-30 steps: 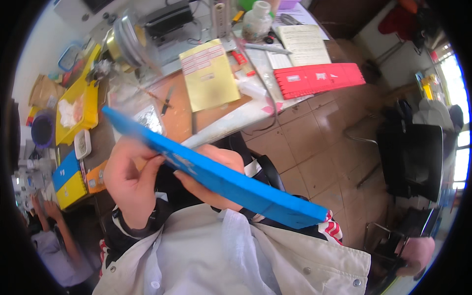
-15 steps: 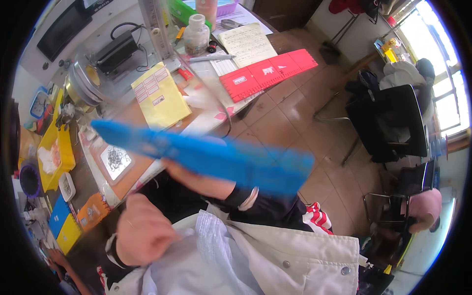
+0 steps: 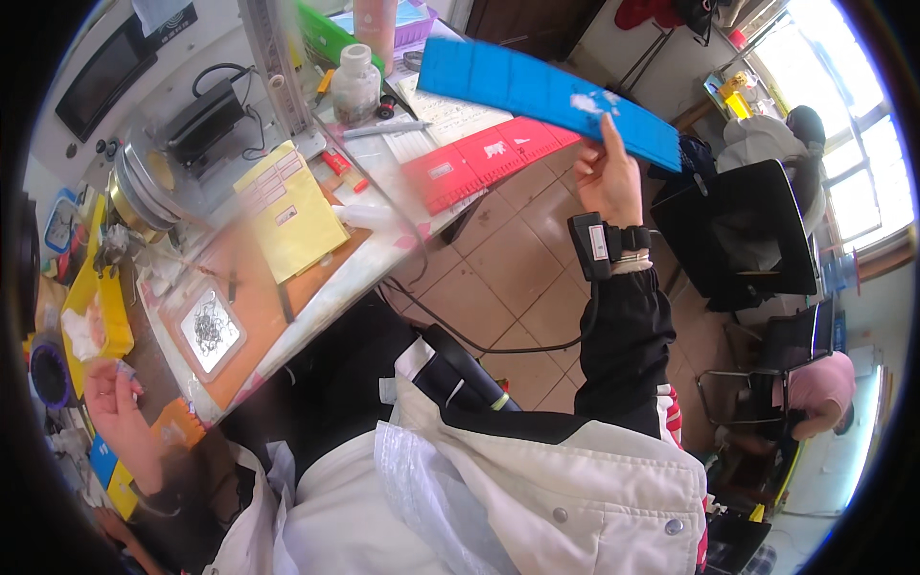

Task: The recorder uses tools to assemble small metal components at a workstation.

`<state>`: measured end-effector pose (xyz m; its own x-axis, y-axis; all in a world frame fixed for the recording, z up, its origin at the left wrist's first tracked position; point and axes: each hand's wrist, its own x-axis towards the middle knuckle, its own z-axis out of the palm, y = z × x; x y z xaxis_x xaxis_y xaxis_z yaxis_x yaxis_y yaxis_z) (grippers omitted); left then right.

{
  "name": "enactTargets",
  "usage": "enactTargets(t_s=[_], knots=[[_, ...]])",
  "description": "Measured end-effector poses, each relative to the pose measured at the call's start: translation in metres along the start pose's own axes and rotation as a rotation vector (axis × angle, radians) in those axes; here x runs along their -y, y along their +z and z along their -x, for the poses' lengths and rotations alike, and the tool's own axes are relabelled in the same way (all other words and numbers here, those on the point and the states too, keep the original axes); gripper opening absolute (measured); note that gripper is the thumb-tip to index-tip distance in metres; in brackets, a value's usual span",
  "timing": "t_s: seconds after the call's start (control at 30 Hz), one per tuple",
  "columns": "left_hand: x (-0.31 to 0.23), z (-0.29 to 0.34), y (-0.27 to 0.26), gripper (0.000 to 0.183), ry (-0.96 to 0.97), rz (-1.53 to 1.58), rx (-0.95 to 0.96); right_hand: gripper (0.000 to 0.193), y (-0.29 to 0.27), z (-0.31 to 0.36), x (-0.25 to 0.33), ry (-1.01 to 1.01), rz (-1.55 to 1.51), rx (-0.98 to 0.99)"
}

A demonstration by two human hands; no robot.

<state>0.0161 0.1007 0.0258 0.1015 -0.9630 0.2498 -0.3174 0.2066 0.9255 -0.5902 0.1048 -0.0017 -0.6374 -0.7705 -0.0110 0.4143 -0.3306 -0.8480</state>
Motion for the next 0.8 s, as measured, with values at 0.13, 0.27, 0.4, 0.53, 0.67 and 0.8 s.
enactTargets(t_s=[0.13,0.27,0.4,0.53,0.67,0.8], knots=[[0.029,-0.018,-0.034,0.017,-0.050,0.104,-0.107,0.026,-0.014,-0.016,-0.032,0.146,0.318,-0.142],[0.035,-0.023,-0.046,0.017,-0.074,0.117,-0.176,0.036,-0.018,-0.026,-0.052,0.167,0.409,-0.187],[0.039,-0.026,-0.056,0.017,-0.060,0.086,-0.176,0.037,-0.016,-0.033,-0.066,0.138,0.550,-0.221],[0.042,-0.034,-0.062,0.017,-0.066,0.079,-0.176,0.042,-0.018,-0.038,-0.073,0.103,0.597,-0.265],[0.048,-0.045,-0.070,0.017,-0.067,0.059,-0.172,0.050,-0.004,-0.032,-0.070,0.024,0.906,-0.306],[0.052,-0.049,-0.089,0.016,-0.074,0.093,-0.159,0.059,-0.024,-0.044,-0.083,-0.149,1.279,-0.331]])
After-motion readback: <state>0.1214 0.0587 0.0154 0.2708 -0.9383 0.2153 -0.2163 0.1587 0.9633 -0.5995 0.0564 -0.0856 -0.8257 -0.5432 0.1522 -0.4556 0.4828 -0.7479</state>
